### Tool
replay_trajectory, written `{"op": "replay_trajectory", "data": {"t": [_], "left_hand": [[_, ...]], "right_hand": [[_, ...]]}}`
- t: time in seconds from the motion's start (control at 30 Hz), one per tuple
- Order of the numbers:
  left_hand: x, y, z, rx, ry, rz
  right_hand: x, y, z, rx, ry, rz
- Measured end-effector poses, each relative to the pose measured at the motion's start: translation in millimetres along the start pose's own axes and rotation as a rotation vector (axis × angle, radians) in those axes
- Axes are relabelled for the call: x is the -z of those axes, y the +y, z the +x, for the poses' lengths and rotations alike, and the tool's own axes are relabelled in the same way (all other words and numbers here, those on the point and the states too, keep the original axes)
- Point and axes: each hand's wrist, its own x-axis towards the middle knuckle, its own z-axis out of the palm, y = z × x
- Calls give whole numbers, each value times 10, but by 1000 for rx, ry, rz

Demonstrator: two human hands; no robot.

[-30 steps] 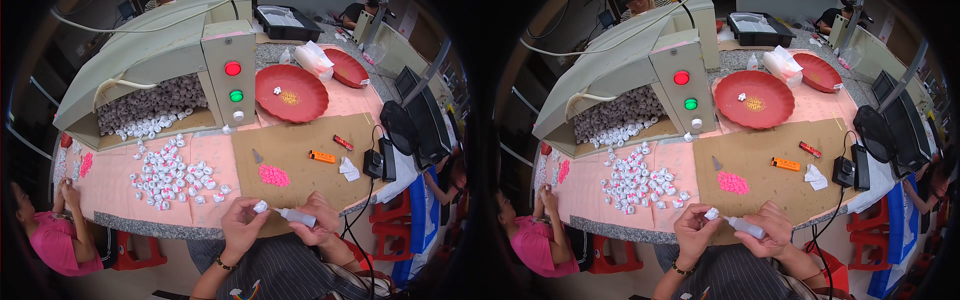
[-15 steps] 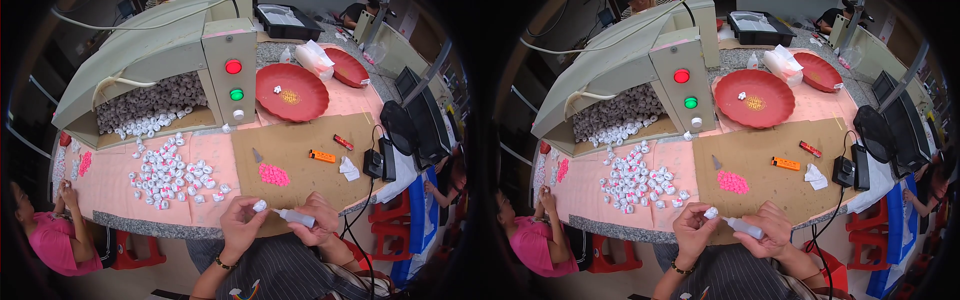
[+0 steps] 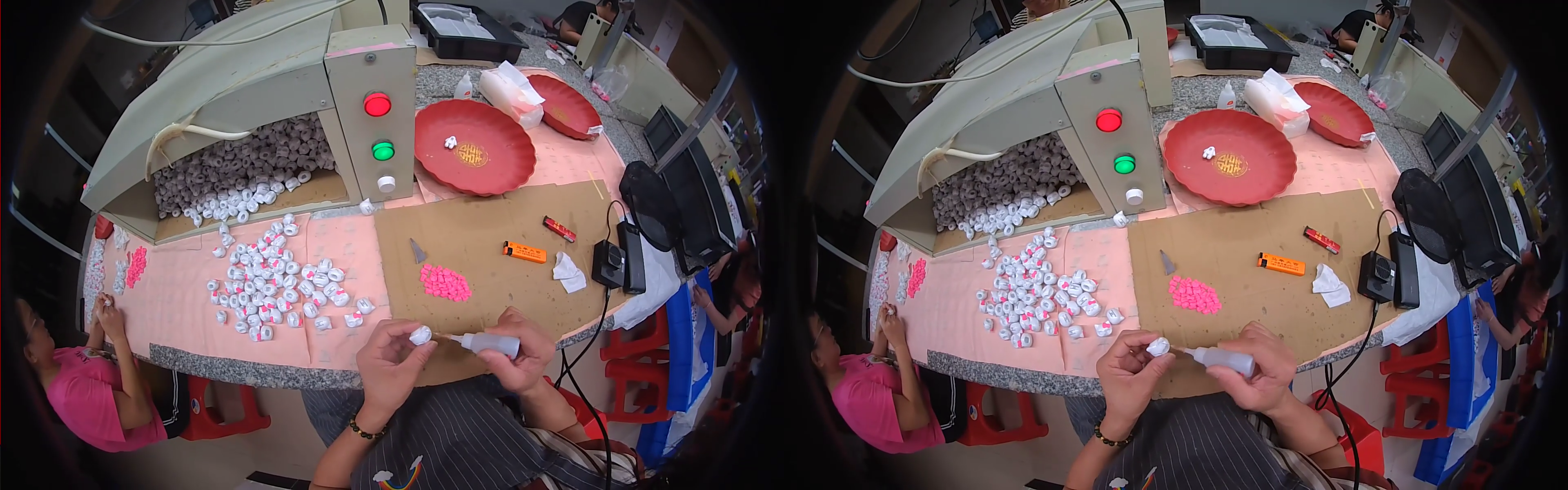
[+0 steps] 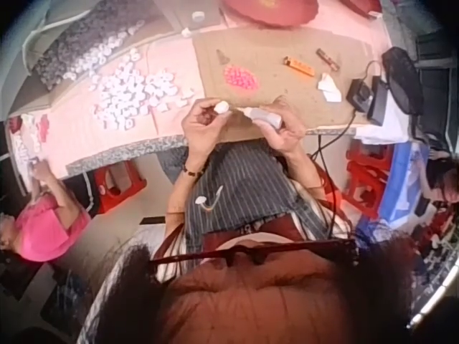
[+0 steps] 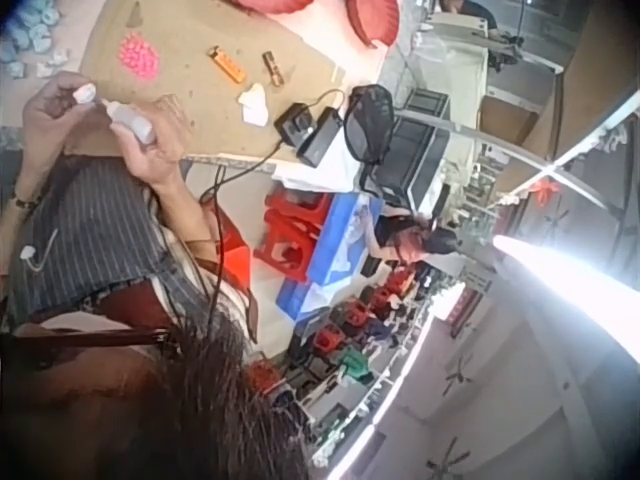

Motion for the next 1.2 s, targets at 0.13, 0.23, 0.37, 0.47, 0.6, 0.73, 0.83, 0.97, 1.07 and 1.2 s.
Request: {"op": "replay_trajectory", "data": {"t": [0.13, 0.23, 0.37, 0.47, 0.6, 0.73, 0.83, 0.97, 1.07, 1.2], "left_hand": [[0, 4, 5, -22, 60, -71], [34, -18, 8, 13, 66, -75], [28, -31, 14, 105, 65, -142], [92, -50, 0, 147, 20, -102], [69, -28, -4, 159, 37, -126], [113, -108, 4, 127, 56, -91], [124, -130, 13, 152, 51, -143], [89, -114, 26, 170, 19, -257], [69, -133, 34, 184, -19, -331], [-29, -171, 31, 238, -89, -463]], "right_hand": [[80, 187, -166, -486, 140, 396], [65, 247, -83, -666, 195, 564], [21, 382, 16, -698, 111, 428], [4, 491, 91, -530, -37, 19], [-79, 542, 145, -223, -170, -471], [-133, 566, 128, -95, -208, -509], [-151, 535, 116, -37, -238, -487], [-168, 533, 115, -21, -267, -458], [-171, 510, 77, -98, -216, -297], [-199, 397, -4, -342, -132, 87]]}}
